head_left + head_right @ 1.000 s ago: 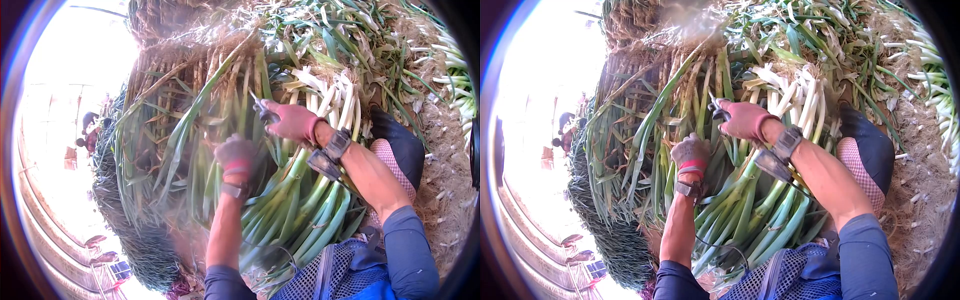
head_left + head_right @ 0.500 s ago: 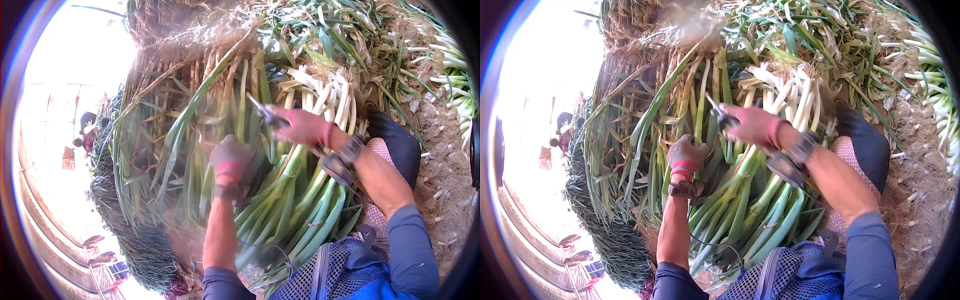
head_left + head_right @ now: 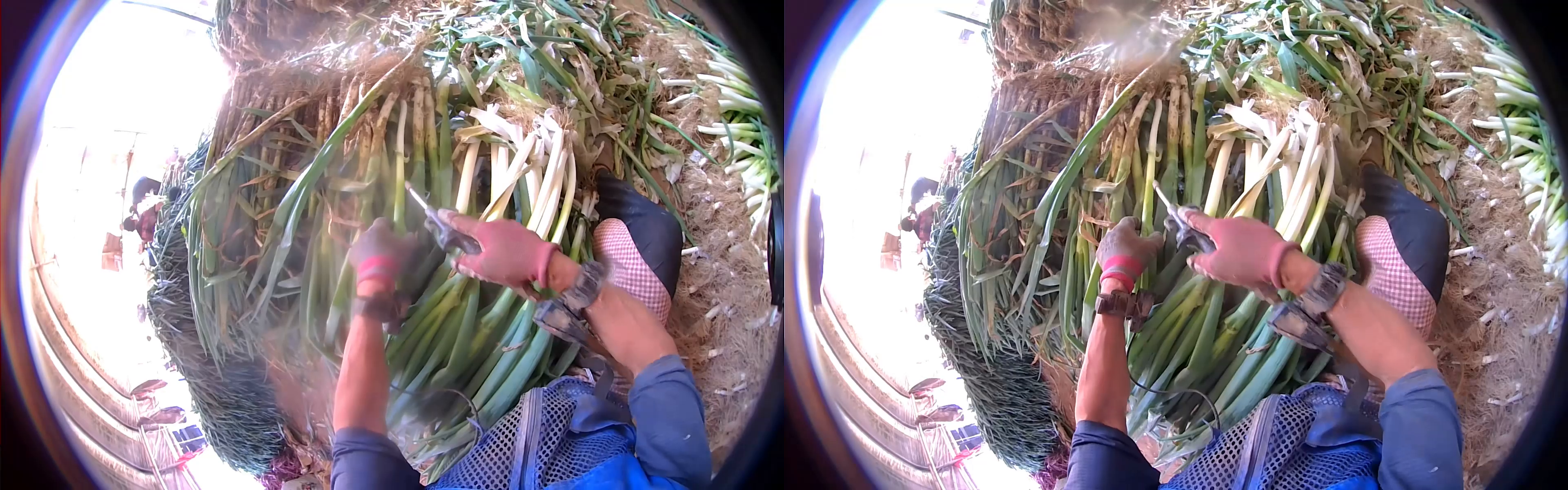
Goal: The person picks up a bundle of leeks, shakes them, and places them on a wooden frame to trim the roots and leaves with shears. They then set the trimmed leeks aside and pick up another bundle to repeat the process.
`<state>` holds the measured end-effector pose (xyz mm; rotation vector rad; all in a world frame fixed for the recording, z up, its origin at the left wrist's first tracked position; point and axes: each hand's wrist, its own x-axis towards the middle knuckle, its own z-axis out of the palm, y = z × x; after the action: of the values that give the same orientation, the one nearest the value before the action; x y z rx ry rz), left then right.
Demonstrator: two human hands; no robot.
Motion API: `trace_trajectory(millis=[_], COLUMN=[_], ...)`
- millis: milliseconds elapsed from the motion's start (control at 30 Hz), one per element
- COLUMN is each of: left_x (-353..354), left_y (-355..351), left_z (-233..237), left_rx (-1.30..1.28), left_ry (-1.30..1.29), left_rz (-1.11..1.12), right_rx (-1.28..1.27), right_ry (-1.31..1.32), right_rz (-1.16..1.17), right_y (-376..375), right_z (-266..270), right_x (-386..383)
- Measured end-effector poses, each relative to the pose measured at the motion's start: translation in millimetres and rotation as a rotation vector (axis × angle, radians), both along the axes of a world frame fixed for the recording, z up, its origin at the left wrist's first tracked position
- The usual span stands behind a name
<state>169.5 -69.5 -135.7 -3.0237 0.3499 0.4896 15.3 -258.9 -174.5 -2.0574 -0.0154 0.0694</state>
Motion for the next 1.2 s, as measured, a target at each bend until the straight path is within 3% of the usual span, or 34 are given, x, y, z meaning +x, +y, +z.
trace_trajectory(millis=[100,233,300,400,533,600,667,733,800,867,933,1000,1033,1133,1200], left_x=[-4.7,-14.6,-14.8,-17.2,-27.2,-33.0,-39.3,-55.5,-75.5,-93.3,-104.3,-104.7,-101.2,-66.9,-28.6], left_y=[3.3,-1.6,-0.5,1.7,-3.5,-0.9,11.4,18.7,27.6,27.5,30.5,26.3,24.3,20.1,33.0], left_z=[0.3,6.2,-0.6,-6.9,-3.2,-2.6,-5.3,-4.5,-12.7,-5.2,-3.4,9.3,15.4,39.3,3.4], left_rx=[-0.042,-0.070,-0.065,-0.081,-0.078,-0.051,-0.298,-0.364,-0.358,-0.318,-0.418,-0.368,-0.320,-0.396,-0.299], left_ry=[0.016,0.050,0.058,0.040,0.088,0.109,0.236,0.321,0.384,0.418,0.450,0.459,0.466,0.566,0.037], left_rz=[-0.025,-0.008,-0.006,-0.015,-0.062,-0.075,-0.153,-0.302,-0.313,-0.362,-0.419,-0.471,-0.522,-0.272,-0.403], right_rx=[-0.006,-0.030,-0.180,-0.067,0.035,0.039,0.005,-0.040,-0.080,-0.085,-0.049,-0.069,-0.022,-0.101,-0.122], right_ry=[0.310,0.305,0.171,0.316,0.392,0.303,0.314,0.349,0.381,0.262,0.210,-0.045,0.198,0.407,0.292], right_rz=[-0.056,-0.110,-0.179,-0.172,-0.061,0.039,0.099,0.096,0.096,-0.071,-0.059,-0.011,0.019,-0.077,-0.065], right_y=[-12.0,-23.0,-24.9,-37.8,-35.3,-34.0,-34.0,-39.4,-42.8,-49.1,-50.5,-45.8,-50.7,-59.0,-52.2], right_z=[22.9,6.1,3.0,19.9,13.0,8.4,28.7,53.3,56.2,44.4,24.4,-0.1,28.8,36.6,24.6], right_x=[36.7,87.6,106.9,107.6,75.4,46.9,13.0,-8.9,-23.2,-36.0,-46.0,-51.3,-46.9,-28.8,-26.4])
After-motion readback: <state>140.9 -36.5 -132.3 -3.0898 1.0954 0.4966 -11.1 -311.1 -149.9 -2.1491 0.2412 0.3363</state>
